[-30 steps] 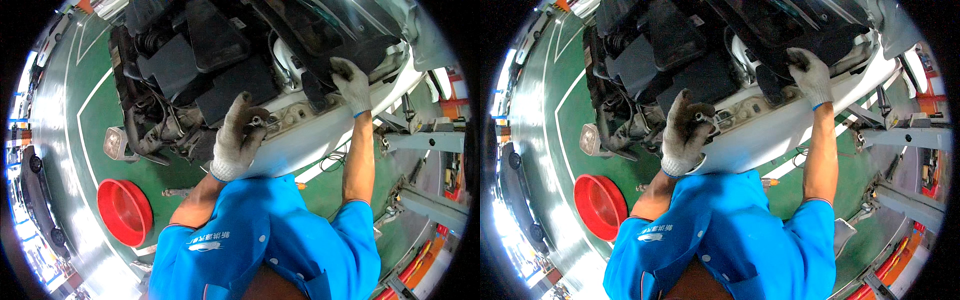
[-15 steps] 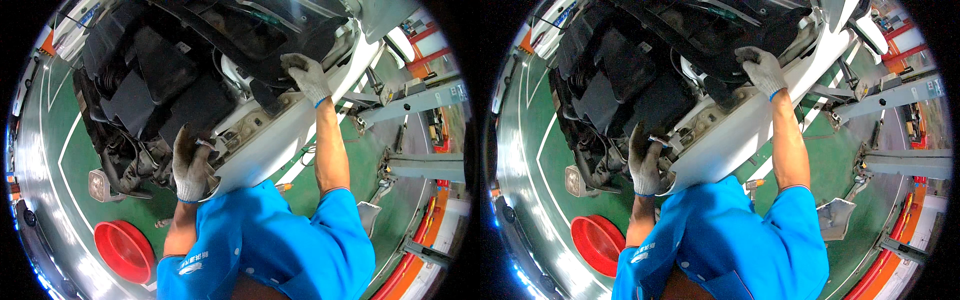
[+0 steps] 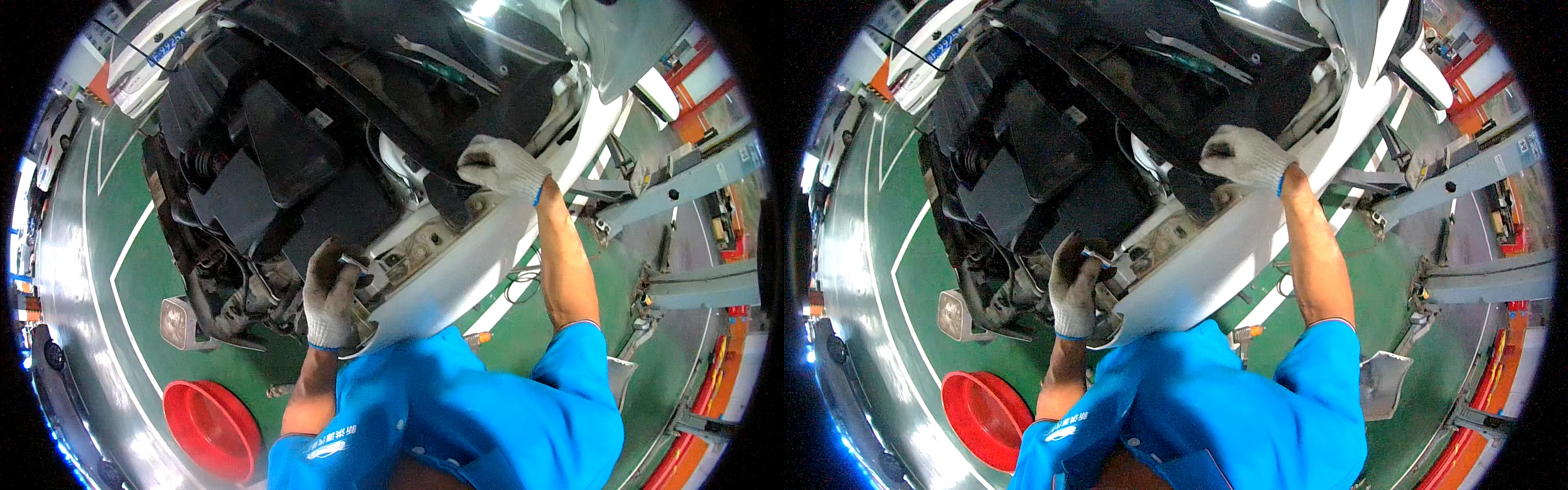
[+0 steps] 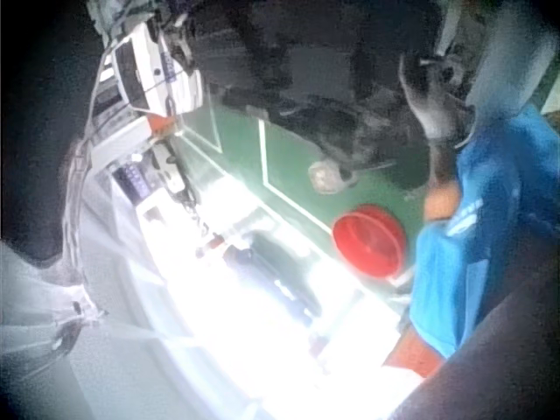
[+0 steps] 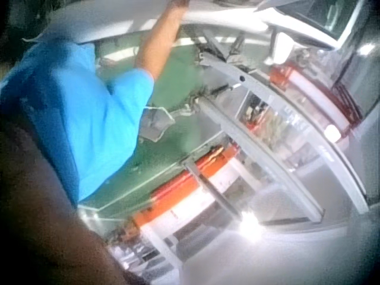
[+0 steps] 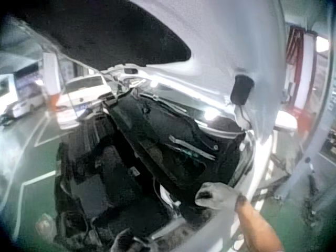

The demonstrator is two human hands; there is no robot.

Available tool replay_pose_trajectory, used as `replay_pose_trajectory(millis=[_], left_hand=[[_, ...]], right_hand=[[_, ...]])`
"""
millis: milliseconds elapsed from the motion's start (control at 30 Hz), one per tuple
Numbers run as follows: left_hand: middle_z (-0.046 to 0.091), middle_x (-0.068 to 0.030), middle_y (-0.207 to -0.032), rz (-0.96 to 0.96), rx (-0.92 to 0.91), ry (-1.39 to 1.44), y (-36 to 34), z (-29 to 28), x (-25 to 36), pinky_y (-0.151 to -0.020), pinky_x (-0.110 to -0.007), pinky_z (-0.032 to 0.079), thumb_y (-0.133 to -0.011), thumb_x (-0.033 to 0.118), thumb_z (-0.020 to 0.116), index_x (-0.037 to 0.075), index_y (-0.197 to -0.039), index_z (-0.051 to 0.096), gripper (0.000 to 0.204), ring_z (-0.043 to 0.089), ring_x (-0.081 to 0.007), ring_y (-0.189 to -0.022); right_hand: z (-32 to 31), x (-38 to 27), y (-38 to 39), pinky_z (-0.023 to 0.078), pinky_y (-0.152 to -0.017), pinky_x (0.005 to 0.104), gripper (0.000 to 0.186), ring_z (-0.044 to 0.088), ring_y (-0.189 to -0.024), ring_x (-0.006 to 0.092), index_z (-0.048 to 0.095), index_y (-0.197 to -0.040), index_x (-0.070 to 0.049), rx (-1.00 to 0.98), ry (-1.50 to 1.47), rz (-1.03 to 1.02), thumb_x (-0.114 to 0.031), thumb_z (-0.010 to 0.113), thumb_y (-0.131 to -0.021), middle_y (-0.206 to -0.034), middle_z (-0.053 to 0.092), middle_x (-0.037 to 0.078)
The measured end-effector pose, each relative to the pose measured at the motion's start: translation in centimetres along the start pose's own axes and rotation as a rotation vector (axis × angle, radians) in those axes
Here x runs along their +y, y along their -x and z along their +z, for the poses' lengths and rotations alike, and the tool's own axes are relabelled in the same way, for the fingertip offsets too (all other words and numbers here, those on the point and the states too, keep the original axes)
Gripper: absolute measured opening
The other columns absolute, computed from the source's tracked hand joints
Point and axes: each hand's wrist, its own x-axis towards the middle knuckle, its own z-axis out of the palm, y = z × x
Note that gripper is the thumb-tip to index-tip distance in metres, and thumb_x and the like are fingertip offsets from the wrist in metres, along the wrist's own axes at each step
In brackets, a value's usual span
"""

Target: The person selects a wrench and screwdriver from a tool chest, then walks to a white car with its hood open. They use the tools to loosen and remove bolts from a black plastic cover in the engine bay, then remove the cover to access the components underneath.

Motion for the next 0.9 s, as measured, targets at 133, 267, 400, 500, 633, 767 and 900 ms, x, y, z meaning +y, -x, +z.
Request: replay_pose_trajectory(millis=[133, 267, 400, 500, 633, 767, 900], left_hand=[[0.065, -0.0123, -0.127, 0.060, 0.034, -0.072, -2.8, 0.4, 0.8, -0.091, -0.036, 0.058, -0.099, 0.005, 0.065, -0.002, -0.142, 0.052, 0.046, 0.065, -0.0208, -0.111], [0.067, -0.0110, -0.123, 0.102, 0.064, -0.207, -8.1, 2.7, 5.0, -0.095, -0.033, 0.055, -0.096, 0.006, 0.070, -0.003, -0.139, 0.057, 0.046, 0.065, -0.0184, -0.109], [0.069, -0.0118, -0.119, 0.229, -0.137, -0.187, -19.3, 8.5, 9.3, -0.093, -0.032, 0.056, -0.097, 0.010, 0.070, -0.003, -0.133, 0.061, 0.039, 0.068, -0.0206, -0.106], [0.072, -0.0113, -0.110, 0.378, -0.122, -0.290, -30.4, 10.6, 10.3, -0.087, -0.036, 0.056, -0.092, 0.012, 0.073, -0.003, -0.121, 0.067, 0.033, 0.069, -0.0206, -0.093], [0.077, -0.0176, -0.105, 0.350, -0.084, -0.544, -37.9, 14.7, 11.7, -0.090, -0.039, 0.055, -0.080, 0.022, 0.075, 0.001, -0.111, 0.075, 0.037, 0.073, -0.0308, -0.099], [0.075, -0.0208, -0.115, 0.351, 0.000, -0.866, -42.1, 15.2, 11.1, -0.094, -0.043, 0.056, -0.083, 0.024, 0.071, 0.003, -0.117, 0.075, 0.040, 0.070, -0.0371, -0.110], [0.074, -0.0191, -0.119, 0.393, -0.018, -0.889, -41.2, 14.2, 11.4, -0.091, -0.040, 0.056, -0.086, 0.020, 0.075, -0.003, -0.125, 0.069, 0.046, 0.071, -0.0308, -0.104]], right_hand=[[-0.1, 2.9, -0.7, 0.053, -0.086, 0.0346, 0.022, 0.066, -0.091, 0.0182, 0.073, -0.103, -0.003, -0.140, -0.508, -0.005, -0.015, 0.076, -0.085, -0.096, 0.072, 0.007], [0.1, 2.3, -2.9, 0.051, -0.087, 0.0302, 0.023, 0.062, -0.091, 0.0118, 0.070, -0.102, -0.002, -0.070, -0.566, -0.033, -0.005, 0.077, -0.080, -0.094, 0.071, 0.002], [-2.3, 3.3, -7.8, 0.051, -0.094, 0.0338, 0.032, 0.066, -0.099, 0.0177, 0.071, -0.111, -0.002, 0.362, -0.450, -0.012, -0.014, 0.078, -0.082, -0.105, 0.074, 0.008], [-4.8, 0.4, -14.2, 0.052, -0.094, 0.0446, 0.037, 0.068, -0.107, 0.0391, 0.070, -0.116, -0.006, 0.556, -0.151, 0.001, -0.023, 0.075, -0.083, -0.111, 0.073, 0.021], [-4.8, 1.0, -22.0, 0.054, -0.094, 0.0491, 0.029, 0.066, -0.113, 0.0397, 0.071, -0.115, -0.009, 0.572, 0.190, 0.051, -0.020, 0.062, -0.089, -0.118, 0.070, 0.020], [-2.9, 0.4, -24.5, 0.053, -0.097, 0.0494, 0.030, 0.066, -0.113, 0.0397, 0.071, -0.116, -0.009, 0.532, 0.307, 0.057, -0.017, 0.063, -0.089, -0.121, 0.069, 0.019], [-2.6, 0.0, -22.9, 0.053, -0.098, 0.0482, 0.033, 0.065, -0.115, 0.0392, 0.072, -0.121, -0.011, 0.555, 0.229, 0.065, -0.019, 0.064, -0.090, -0.121, 0.070, 0.019]])
